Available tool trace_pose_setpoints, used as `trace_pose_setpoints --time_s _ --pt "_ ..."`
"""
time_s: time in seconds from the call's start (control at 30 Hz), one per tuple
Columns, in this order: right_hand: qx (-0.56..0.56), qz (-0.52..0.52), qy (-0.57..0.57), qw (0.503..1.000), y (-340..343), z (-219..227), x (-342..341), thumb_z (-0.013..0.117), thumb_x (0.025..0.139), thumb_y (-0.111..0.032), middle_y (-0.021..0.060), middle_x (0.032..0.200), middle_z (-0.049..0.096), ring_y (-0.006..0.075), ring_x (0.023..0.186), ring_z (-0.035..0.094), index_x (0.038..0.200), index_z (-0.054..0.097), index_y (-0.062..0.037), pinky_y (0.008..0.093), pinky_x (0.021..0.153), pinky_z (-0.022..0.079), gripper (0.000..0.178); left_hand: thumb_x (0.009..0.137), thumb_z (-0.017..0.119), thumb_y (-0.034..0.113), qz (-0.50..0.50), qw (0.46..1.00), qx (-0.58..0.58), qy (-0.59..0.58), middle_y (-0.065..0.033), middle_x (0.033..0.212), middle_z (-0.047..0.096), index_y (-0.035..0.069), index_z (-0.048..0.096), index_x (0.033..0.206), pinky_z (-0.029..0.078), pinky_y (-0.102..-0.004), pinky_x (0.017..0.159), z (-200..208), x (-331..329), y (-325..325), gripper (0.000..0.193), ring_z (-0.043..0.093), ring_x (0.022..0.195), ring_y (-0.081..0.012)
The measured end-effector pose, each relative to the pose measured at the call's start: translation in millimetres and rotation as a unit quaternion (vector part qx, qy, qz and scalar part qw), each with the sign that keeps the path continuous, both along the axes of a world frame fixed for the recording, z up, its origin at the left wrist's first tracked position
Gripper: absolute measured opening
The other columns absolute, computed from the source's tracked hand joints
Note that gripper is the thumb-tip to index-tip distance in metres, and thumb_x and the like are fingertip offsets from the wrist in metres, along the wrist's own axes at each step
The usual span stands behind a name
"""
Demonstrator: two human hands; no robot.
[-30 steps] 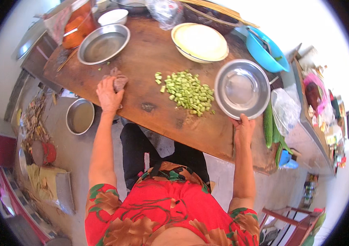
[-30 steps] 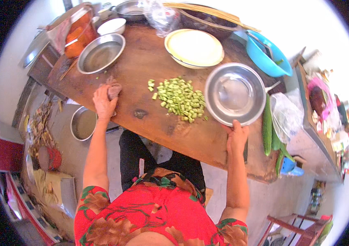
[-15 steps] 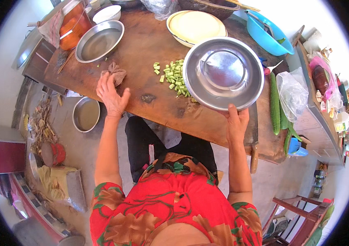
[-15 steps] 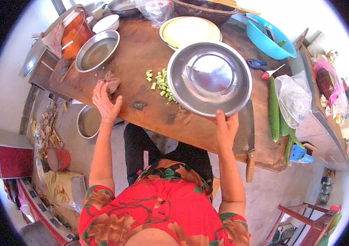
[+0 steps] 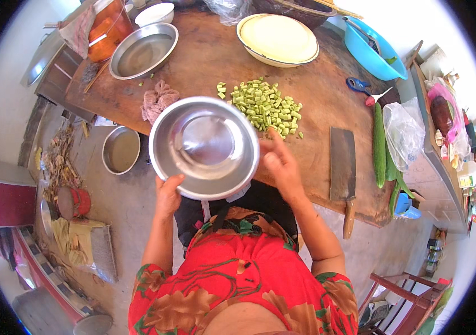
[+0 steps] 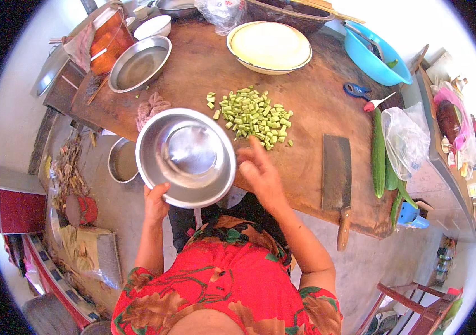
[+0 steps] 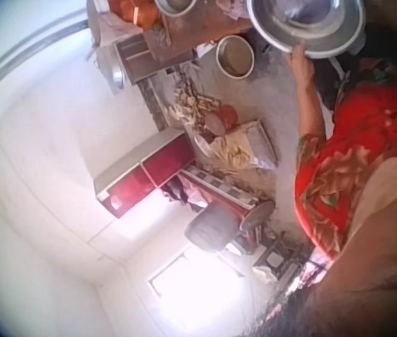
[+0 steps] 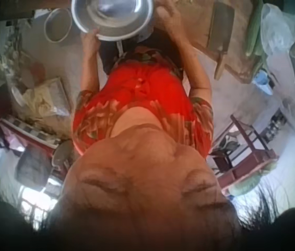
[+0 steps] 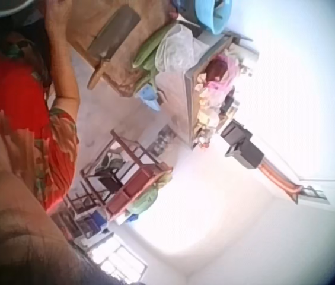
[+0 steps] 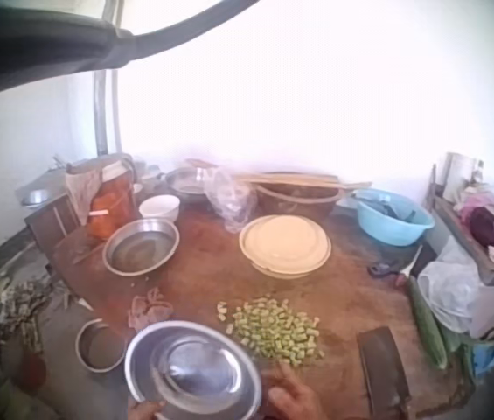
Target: The person chops green vegetables and a tomato on a wooden cutting board using a cleaver. They transfer the chopped vegetables into a metal bowl, wipe the board with a cloth, and continue chopping the tomato into small pieces.
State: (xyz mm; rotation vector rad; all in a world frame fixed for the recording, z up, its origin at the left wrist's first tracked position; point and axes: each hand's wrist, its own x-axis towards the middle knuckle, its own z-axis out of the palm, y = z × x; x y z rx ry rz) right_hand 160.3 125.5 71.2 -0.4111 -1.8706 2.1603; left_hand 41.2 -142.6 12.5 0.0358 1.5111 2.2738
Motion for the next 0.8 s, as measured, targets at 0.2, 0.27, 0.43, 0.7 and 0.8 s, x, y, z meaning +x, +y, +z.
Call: trace_pose_setpoints --time_s 0.2,0.27,0.43,0.7,0.8 --pt "0.355 -0.260 -0.002 0.898 79 -33 -26 0.047 0.102 -0.028 0.0233 0.147 0.040 0.0342 0.136 0.040 0.146 0.034 0.0045 0.0408 0.114 0.029 0.057 0.074 0.061 0.006 0.034 0.992 -0.063 -0.104 -0.0177 0.113 0.062 -0.005 0.044 0.132 0.053 -0.0406 0.091 -21 6 -91 0.062 0.064 0.101 -0.0287" --pt "0.415 -0.263 -0.053 0.869 84 -35 -29 0.044 0.102 -0.036 0.0271 0.149 0.035 0.0400 0.140 0.032 0.146 0.033 0.0040 0.0440 0.116 0.024 0.060 0.073 0.063 0.006 0.047 0.987 -0.080 -0.130 -0.0184 0.111 0.061 -0.005 0.044 0.129 0.053 -0.0410 0.090 -32 12 -114 0.060 0.064 0.098 -0.0285" --pt "0.449 -0.234 -0.125 0.854 92 -56 -48 0.045 0.100 -0.040 0.0265 0.150 0.034 0.0400 0.140 0.031 0.147 0.032 0.0022 0.0444 0.116 0.024 0.065 0.072 0.066 0.007 0.035 0.977 -0.113 -0.175 -0.0169 0.107 0.062 -0.005 0.047 0.124 0.053 -0.0399 0.088 -68 24 -153 0.057 0.064 0.095 -0.0269" --pt "0.478 -0.213 -0.091 0.847 110 -62 -101 0.051 0.095 -0.051 0.0254 0.150 0.036 0.0402 0.140 0.031 0.147 0.037 -0.0053 0.0457 0.115 0.025 0.071 0.075 0.067 0.009 -0.058 0.972 -0.155 -0.164 -0.0149 0.109 0.067 -0.006 0.054 0.124 0.054 -0.0359 0.086 -75 32 -116 0.053 0.067 0.095 -0.0239" --pt "0.521 -0.156 -0.067 0.836 119 -64 -110 0.058 0.088 -0.058 0.0243 0.146 0.042 0.0391 0.138 0.034 0.141 0.049 -0.0108 0.0459 0.114 0.027 0.072 0.074 0.065 0.012 -0.096 0.974 -0.145 -0.148 -0.0128 0.110 0.067 -0.006 0.054 0.125 0.052 -0.0316 0.083 -77 30 -95 0.055 0.065 0.094 -0.0202"
